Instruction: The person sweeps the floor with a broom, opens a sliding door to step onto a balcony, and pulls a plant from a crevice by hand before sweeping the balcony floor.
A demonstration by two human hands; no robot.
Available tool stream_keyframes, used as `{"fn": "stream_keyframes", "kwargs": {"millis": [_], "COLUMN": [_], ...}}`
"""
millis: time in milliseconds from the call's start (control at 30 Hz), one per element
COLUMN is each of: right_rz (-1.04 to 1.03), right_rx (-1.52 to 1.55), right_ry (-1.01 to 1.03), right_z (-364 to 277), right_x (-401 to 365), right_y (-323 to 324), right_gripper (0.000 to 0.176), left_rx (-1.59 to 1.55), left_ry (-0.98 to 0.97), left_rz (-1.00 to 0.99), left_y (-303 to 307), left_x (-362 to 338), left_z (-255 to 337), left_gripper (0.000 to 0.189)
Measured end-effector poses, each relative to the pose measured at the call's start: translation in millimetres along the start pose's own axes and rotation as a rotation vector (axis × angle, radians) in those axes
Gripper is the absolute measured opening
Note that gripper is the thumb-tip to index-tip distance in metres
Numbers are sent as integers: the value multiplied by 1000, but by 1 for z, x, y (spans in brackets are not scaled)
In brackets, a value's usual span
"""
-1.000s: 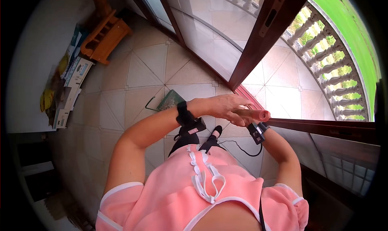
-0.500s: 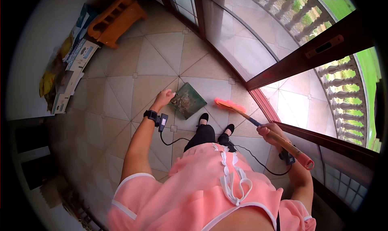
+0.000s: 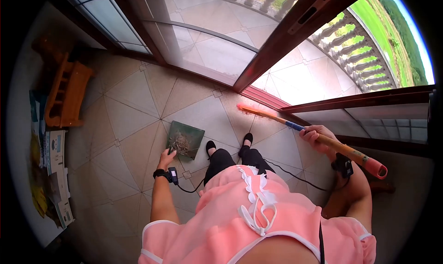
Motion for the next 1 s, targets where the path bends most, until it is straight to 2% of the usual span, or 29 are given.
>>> {"fn": "stream_keyframes", "kwargs": {"millis": [67, 133, 233, 367, 467, 533, 600, 667, 700, 767, 800, 833, 867, 933, 967, 1000], "right_rz": [-67, -71, -118, -180, -174, -235, -220, -249, -179, -295, -332, -186, -233, -431, -303, -312], "right_rx": [1, -24, 33, 94, 116, 187, -7, 161, 247, 299, 270, 282, 171, 90, 104, 109], "right_ry": [45, 130, 188, 267, 345, 371, 441, 394, 397, 363, 387, 412, 439, 325, 405, 371], "right_z": [-20, -41, -85, -156, -217, -250, -283, -314, -325, -361, -374, -378, -384, -408, -425, -435], "right_x": [-6, -14, -13, -2, 5, 6, -3, 9, 5, 34, 32, 23, 10, 24, 28, 32], "right_y": [4, -2, 0, -4, -3, -8, -21, -28, -33, -43, -61, -74, -99, -140, -146, -160], "right_gripper": [10, 8, 6, 13, 17, 14, 15, 14, 11, 15, 16, 15, 15, 14, 13, 13], "left_rx": [99, -17, -104, -276, -385, -410, -410, -394, -395, -418, -439, -449, -464, -490, -469, -482], "left_ry": [165, 128, 135, 151, 158, 185, 177, 173, 190, 187, 170, 207, 208, 224, 210, 221], "left_rz": [-158, -146, -72, 1, 97, 179, 228, 309, 347, 372, 380, 389, 404, 433, 427, 433], "left_y": [-9, -12, 0, 7, -13, -20, -32, -39, -43, -55, -66, -74, -79, -89, -93, -97], "left_x": [-9, -18, -40, -74, -123, -146, -158, -178, -184, -202, -202, -208, -208, -209, -208, -205], "left_z": [2, 16, 42, 70, 110, 110, 120, 128, 129, 136, 145, 151, 154, 155, 160, 165], "left_gripper": [39, 36, 34, 33, 35, 36, 38, 39, 38, 38, 38, 38, 38, 39, 41, 42]}}
Point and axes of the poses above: each hand's wrist, its own x-axis towards the middle knuckle, its own y-axis out of the back of the hand, z = x × y, the point moved 9 cm from there along x, towards the middle knuckle
